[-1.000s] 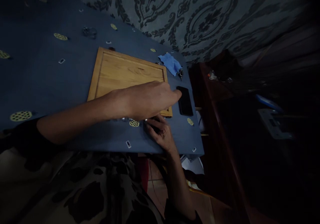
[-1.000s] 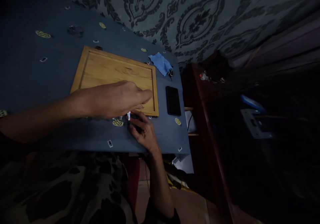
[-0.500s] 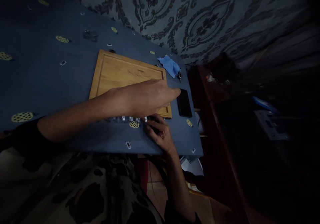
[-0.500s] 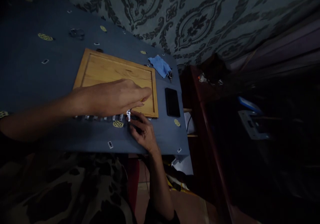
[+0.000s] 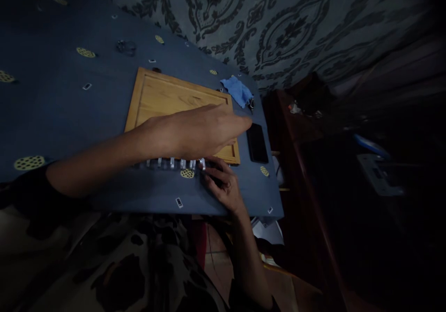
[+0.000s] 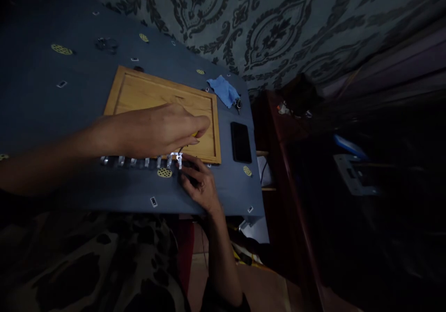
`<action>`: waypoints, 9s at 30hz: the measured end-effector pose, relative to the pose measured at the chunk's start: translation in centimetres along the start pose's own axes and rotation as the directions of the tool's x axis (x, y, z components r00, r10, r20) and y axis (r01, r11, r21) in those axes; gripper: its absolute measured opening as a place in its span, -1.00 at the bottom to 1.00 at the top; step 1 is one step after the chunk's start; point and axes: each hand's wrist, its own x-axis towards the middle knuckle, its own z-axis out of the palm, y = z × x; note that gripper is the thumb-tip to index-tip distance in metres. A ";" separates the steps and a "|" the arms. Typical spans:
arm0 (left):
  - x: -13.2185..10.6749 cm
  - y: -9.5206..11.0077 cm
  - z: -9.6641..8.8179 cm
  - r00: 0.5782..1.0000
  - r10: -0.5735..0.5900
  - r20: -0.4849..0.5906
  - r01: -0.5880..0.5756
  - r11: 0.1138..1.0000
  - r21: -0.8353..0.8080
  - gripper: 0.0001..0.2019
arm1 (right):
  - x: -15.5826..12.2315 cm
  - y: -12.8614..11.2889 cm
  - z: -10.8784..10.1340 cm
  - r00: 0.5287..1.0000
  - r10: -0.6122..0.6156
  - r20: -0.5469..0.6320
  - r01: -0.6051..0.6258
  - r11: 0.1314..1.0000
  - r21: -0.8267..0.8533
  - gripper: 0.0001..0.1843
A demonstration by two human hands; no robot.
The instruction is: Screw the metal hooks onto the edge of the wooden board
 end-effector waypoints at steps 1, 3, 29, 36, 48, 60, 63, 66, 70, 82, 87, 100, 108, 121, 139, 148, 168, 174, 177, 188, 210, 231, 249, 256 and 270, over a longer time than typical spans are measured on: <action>0.0 0.0 0.0 1.000 -0.008 0.006 0.008 1.000 0.001 -0.87 | 0.0 0.0 0.0 1.000 -0.002 0.001 0.002 1.000 -0.002 -0.73; 0.1 0.0 0.0 0.999 -0.032 0.011 0.032 0.999 0.006 -0.85 | 0.0 0.1 0.1 1.000 -0.006 -0.001 0.006 1.000 -0.002 -0.73; 0.1 -0.3 0.3 1.000 0.018 -0.004 -0.018 1.000 -0.025 -0.92 | -0.1 0.1 0.2 1.000 -0.002 -0.030 0.003 1.000 0.031 -0.78; 0.2 -0.4 0.4 1.000 -0.004 0.029 0.004 1.000 0.010 -0.89 | -0.1 0.0 0.1 0.999 0.001 -0.038 0.002 0.998 0.063 -0.78; 0.1 -0.6 0.4 0.999 0.040 -0.023 -0.040 0.999 -0.003 -0.85 | -0.2 0.1 0.1 0.998 0.007 -0.057 -0.002 0.995 0.097 -0.73; 0.2 -0.5 0.3 0.999 0.033 -0.013 -0.033 0.999 -0.011 -0.85 | 0.1 0.0 0.0 0.999 0.022 -0.023 -0.020 0.996 0.082 -0.74; 0.2 -0.4 0.2 1.000 0.021 0.001 -0.021 1.000 -0.002 -0.86 | 0.0 0.0 0.0 0.999 0.031 -0.021 -0.029 0.996 0.087 -0.75; 0.2 -0.4 0.3 1.000 0.018 0.008 -0.018 1.000 -0.005 -0.88 | 0.0 0.1 0.1 0.999 0.021 -0.032 -0.018 0.994 0.106 -0.76; 0.2 -0.5 0.3 1.000 0.031 -0.005 -0.031 0.999 -0.027 -0.88 | 0.0 0.0 0.1 0.999 0.020 -0.032 -0.017 0.994 0.104 -0.77; 0.2 -0.5 0.6 0.997 0.066 -0.025 -0.067 0.998 -0.023 -0.85 | 0.0 -0.1 0.0 0.999 0.033 -0.023 -0.031 0.997 0.073 -0.76; 0.2 -0.2 0.5 1.000 0.028 0.006 -0.028 1.000 -0.007 -0.85 | 0.0 0.1 0.0 0.999 0.032 -0.024 -0.030 0.997 0.074 -0.77; 0.2 0.1 0.5 1.000 0.027 0.008 -0.027 1.000 0.013 -0.83 | 0.0 0.1 0.1 0.999 0.033 -0.037 -0.031 0.997 0.068 -0.77; 0.3 0.1 0.3 0.998 0.044 0.037 -0.044 0.999 -0.003 -0.82 | -0.2 0.2 0.1 0.998 0.061 -0.033 -0.058 0.994 0.092 -0.77; 0.6 0.1 1.4 0.992 0.114 -0.053 -0.096 0.960 0.264 -0.87 | -0.1 0.3 0.1 0.999 0.041 -0.035 -0.038 0.996 0.081 -0.77; 0.6 0.4 0.9 0.980 0.190 0.062 -0.199 0.946 0.254 -0.83 | -0.1 0.3 0.1 0.999 0.050 -0.010 -0.049 0.997 0.062 -0.73; 0.5 0.4 0.6 0.983 0.173 0.066 -0.183 0.958 0.221 -0.83 | -0.1 0.3 0.1 0.999 0.042 -0.020 -0.040 0.997 0.072 -0.75; 0.3 0.1 0.0 0.990 0.138 0.015 -0.137 0.959 0.246 -0.90 | -0.2 0.5 0.1 0.999 0.037 -0.025 -0.035 0.996 0.086 -0.77; 0.3 0.0 0.2 0.990 0.138 0.017 -0.138 0.959 0.247 -0.89 | -0.2 0.4 0.1 0.997 0.072 -0.015 -0.070 0.993 0.093 -0.77; 0.3 0.0 0.2 0.992 0.126 0.020 -0.128 0.971 0.202 -0.91 | -0.1 0.4 0.1 0.998 0.065 -0.019 -0.063 0.994 0.085 -0.77; 0.3 0.3 0.2 0.993 0.116 0.027 -0.119 0.975 0.187 -0.90 | -0.1 0.2 0.0 0.999 0.050 -0.020 -0.048 0.995 0.088 -0.76; 0.2 0.4 -0.3 0.995 0.093 -0.034 -0.082 0.964 0.252 -0.86 | -0.1 0.0 -0.1 0.998 0.056 -0.018 -0.055 0.995 0.084 -0.77; 0.4 0.3 -0.1 0.996 0.085 -0.007 -0.081 0.974 0.210 -0.85 | -0.2 0.2 0.0 0.998 0.052 -0.024 -0.051 0.997 0.059 -0.76; 0.3 0.9 -0.6 0.998 0.053 0.021 -0.057 0.968 0.244 -0.82 | -0.1 0.0 0.0 0.998 0.058 -0.028 -0.054 0.993 0.107 -0.77; 0.4 1.0 -0.3 0.998 0.052 0.032 -0.059 0.963 0.262 -0.88 | -0.2 0.1 0.0 0.996 0.087 -0.019 -0.085 0.992 0.088 -0.78; 0.6 1.0 0.1 0.998 0.051 0.046 -0.061 0.962 0.267 -0.92 | -0.1 0.1 0.0 0.997 0.076 -0.022 -0.074 0.995 0.060 -0.77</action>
